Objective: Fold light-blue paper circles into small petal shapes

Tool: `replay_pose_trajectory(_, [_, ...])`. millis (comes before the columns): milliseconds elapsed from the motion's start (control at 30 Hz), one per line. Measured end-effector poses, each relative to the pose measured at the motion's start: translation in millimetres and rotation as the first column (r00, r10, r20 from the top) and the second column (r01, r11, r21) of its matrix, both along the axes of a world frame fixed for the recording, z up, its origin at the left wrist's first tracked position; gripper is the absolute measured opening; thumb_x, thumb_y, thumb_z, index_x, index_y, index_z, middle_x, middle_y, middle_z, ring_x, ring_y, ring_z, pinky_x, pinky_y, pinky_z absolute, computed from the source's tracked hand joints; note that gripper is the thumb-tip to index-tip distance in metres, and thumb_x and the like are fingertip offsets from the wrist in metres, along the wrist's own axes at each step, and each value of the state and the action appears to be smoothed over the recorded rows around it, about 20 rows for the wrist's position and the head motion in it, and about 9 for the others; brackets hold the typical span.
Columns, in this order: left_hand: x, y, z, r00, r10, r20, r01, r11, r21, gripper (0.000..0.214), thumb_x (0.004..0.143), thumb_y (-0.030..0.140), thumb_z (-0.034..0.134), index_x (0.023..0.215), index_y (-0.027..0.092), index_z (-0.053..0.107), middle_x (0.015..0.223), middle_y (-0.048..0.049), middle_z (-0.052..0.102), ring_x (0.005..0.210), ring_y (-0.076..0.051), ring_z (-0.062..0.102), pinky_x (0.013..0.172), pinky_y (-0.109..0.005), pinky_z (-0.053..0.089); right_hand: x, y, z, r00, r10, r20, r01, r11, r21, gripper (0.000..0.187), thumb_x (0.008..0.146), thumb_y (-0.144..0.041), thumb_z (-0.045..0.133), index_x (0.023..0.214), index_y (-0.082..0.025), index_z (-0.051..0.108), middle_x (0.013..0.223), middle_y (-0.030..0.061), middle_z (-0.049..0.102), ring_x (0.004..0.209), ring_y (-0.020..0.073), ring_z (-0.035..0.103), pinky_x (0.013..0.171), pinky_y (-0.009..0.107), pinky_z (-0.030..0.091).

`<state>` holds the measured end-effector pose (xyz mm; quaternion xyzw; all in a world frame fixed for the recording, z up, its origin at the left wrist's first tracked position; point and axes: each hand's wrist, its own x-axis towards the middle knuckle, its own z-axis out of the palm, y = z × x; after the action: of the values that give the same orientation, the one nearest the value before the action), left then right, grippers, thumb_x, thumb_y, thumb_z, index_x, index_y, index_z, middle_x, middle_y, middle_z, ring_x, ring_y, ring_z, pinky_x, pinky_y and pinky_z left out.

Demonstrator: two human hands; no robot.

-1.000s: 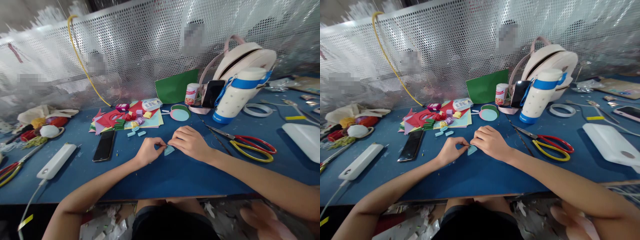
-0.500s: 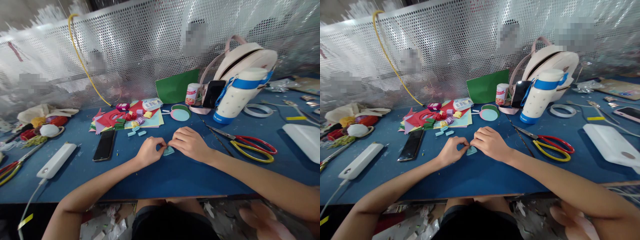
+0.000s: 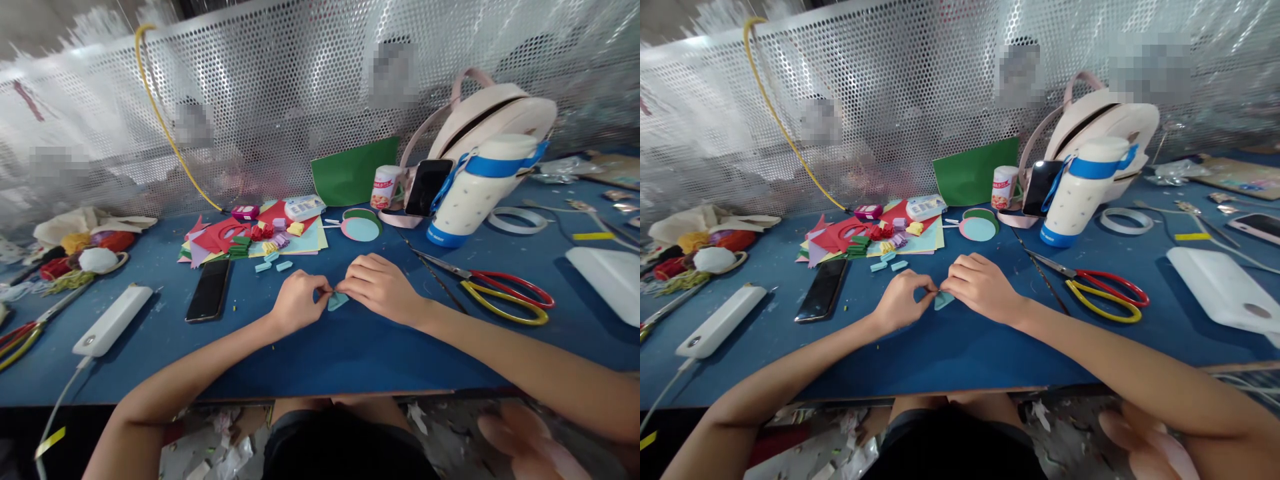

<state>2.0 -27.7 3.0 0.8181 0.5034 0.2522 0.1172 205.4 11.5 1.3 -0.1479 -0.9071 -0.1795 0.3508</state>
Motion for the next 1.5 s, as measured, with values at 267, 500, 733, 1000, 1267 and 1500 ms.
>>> replay_pose_trajectory(267, [-1.3, -0.1, -3.4, 1.0, -0.015, -0.011, 0.016, 0.998, 0.057, 0.014, 0.076, 0.011, 0.07, 0.069, 0.022, 0.067, 0.072, -0.0003, 0.076, 0.071, -0.02, 0.069, 0.08, -0.032, 0.049, 0.2, -0.6, -2.0, 0.999, 0.031, 0.015, -0.03, 0.998, -0.063, 0.026, 0.103, -0.02, 0.052, 0.085, -0.019, 0.071, 0.08, 0.0039, 0.069, 0.081, 0.0183, 0.054, 0.071, 0.032, 0.038])
replay_pose_trajectory(500, [-1.8, 0.4, -6.2, 0.999, -0.011, -0.052, 0.015, 0.996, 0.083, 0.015, 0.075, 0.012, 0.072, 0.07, 0.023, 0.064, 0.073, -0.0002, 0.075, 0.071, -0.02, 0.069, 0.079, -0.033, 0.047, -1.0, -2.8, -4.6, 0.999, 0.04, 0.016, -0.037, 0.993, -0.113, 0.02, 0.1, -0.022, 0.057, 0.085, -0.019, 0.07, 0.081, 0.0038, 0.069, 0.081, 0.0189, 0.054, 0.071, 0.033, 0.038])
replay_pose_trajectory(733, [-1.4, 3.6, -6.6, 1.0, 0.002, -0.013, -0.001, 0.998, 0.063, 0.008, 0.082, 0.016, 0.072, 0.08, 0.023, 0.072, 0.078, 0.0, 0.075, 0.077, -0.019, 0.069, 0.079, -0.031, 0.046, -0.5, 0.0, -5.4, 0.997, -0.003, -0.077, -0.026, 0.923, -0.384, 0.015, 0.093, -0.015, 0.06, 0.08, -0.02, 0.066, 0.077, 0.0027, 0.065, 0.077, 0.019, 0.054, 0.07, 0.032, 0.041])
replay_pose_trajectory(1000, [-3.7, 9.1, -4.9, 0.985, 0.009, 0.175, 0.012, 0.993, -0.12, 0.014, 0.079, 0.01, 0.068, 0.074, 0.021, 0.076, 0.076, 0.0005, 0.076, 0.075, -0.017, 0.067, 0.073, -0.026, 0.05, -2.0, 2.3, -9.8, 0.993, 0.009, -0.113, -0.061, 0.887, -0.457, 0.018, 0.093, -0.017, 0.059, 0.076, -0.02, 0.064, 0.075, 0.0028, 0.064, 0.074, 0.0189, 0.053, 0.068, 0.032, 0.042])
replay_pose_trajectory(1267, [-3.7, 10.0, -4.0, 0.958, 0.039, 0.283, 0.017, 0.981, -0.192, 0.013, 0.073, 0.009, 0.072, 0.063, 0.018, 0.071, 0.066, 0.0004, 0.072, 0.066, -0.015, 0.065, 0.067, -0.025, 0.05, 1.1, 5.1, -8.9, 0.996, 0.052, -0.068, -0.075, 0.909, -0.41, 0.014, 0.097, -0.024, 0.06, 0.088, -0.021, 0.071, 0.087, 0.0052, 0.07, 0.085, 0.0209, 0.058, 0.075, 0.035, 0.047])
replay_pose_trajectory(1500, [-3.8, 11.8, -9.0, 0.946, 0.065, 0.319, 0.017, 0.969, -0.246, 0.012, 0.072, 0.011, 0.074, 0.062, 0.017, 0.07, 0.063, 0.0002, 0.071, 0.063, -0.014, 0.064, 0.063, -0.024, 0.048, 0.4, 5.3, -12.4, 0.996, 0.056, -0.064, -0.077, 0.916, -0.394, 0.018, 0.1, -0.025, 0.058, 0.087, -0.019, 0.07, 0.086, 0.0049, 0.069, 0.081, 0.0199, 0.058, 0.074, 0.035, 0.047])
